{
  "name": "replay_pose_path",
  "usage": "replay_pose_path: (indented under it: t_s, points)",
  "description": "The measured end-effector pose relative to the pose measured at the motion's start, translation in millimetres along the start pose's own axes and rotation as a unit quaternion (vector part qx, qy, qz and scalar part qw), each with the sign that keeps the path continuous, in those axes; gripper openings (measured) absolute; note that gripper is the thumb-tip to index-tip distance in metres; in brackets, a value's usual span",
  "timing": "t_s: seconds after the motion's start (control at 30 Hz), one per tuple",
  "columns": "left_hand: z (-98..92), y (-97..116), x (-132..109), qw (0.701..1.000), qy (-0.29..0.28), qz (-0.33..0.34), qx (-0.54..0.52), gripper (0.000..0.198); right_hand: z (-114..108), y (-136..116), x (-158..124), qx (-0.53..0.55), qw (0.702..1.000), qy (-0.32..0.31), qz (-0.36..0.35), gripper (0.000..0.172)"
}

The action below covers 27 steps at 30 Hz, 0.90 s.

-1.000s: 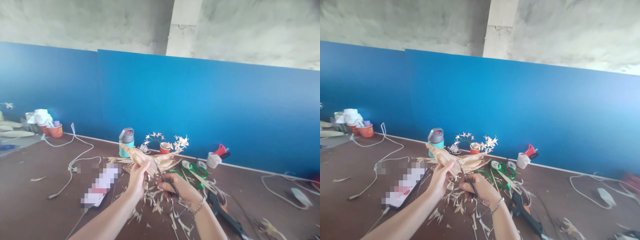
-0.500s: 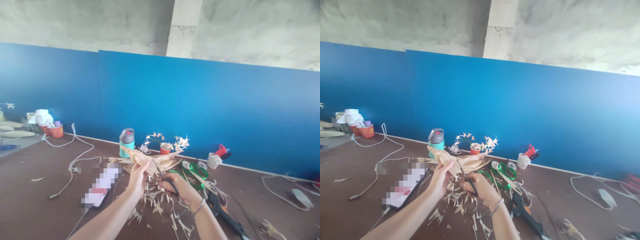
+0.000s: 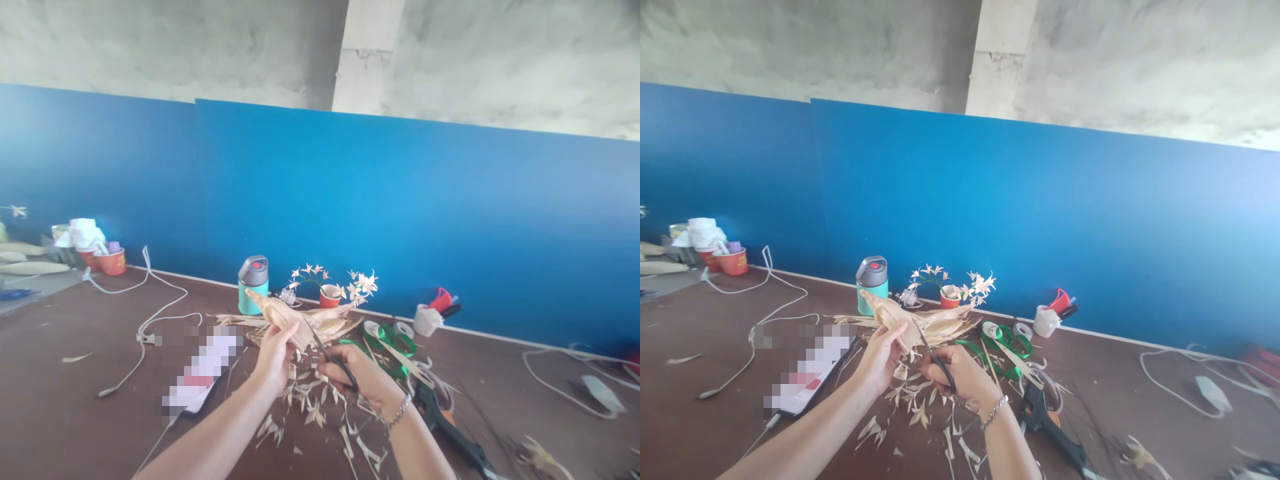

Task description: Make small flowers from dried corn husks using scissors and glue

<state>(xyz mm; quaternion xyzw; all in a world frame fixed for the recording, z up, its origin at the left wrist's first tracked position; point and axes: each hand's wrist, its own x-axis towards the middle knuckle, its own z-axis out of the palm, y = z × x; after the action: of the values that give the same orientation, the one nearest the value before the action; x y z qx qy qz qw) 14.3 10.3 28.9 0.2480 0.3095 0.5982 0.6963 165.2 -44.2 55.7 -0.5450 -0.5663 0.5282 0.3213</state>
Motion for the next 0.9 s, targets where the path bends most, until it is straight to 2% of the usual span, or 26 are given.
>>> replay_pose_path:
  t_s: [0.17,0.43,0.9]
  points:
    - [1.1,1.6,0.7,1.0,0.0,-0.005,0.0,0.024,-0.1,0.5,0.1,-0.014,1.0,0.007,0.002,0.023]
    - [0.7,4.3,0.9,0.999,-0.031,-0.021,0.007,0.023,-1.5,0.7,-1.2,-0.022,1.0,0.014,0.015,0.02]
    - [-1.3,9.2,6.5,0.996,-0.062,-0.046,0.034,0.025,-9.8,2.3,-2.2,-0.051,0.998,-0.022,0.01,0.015]
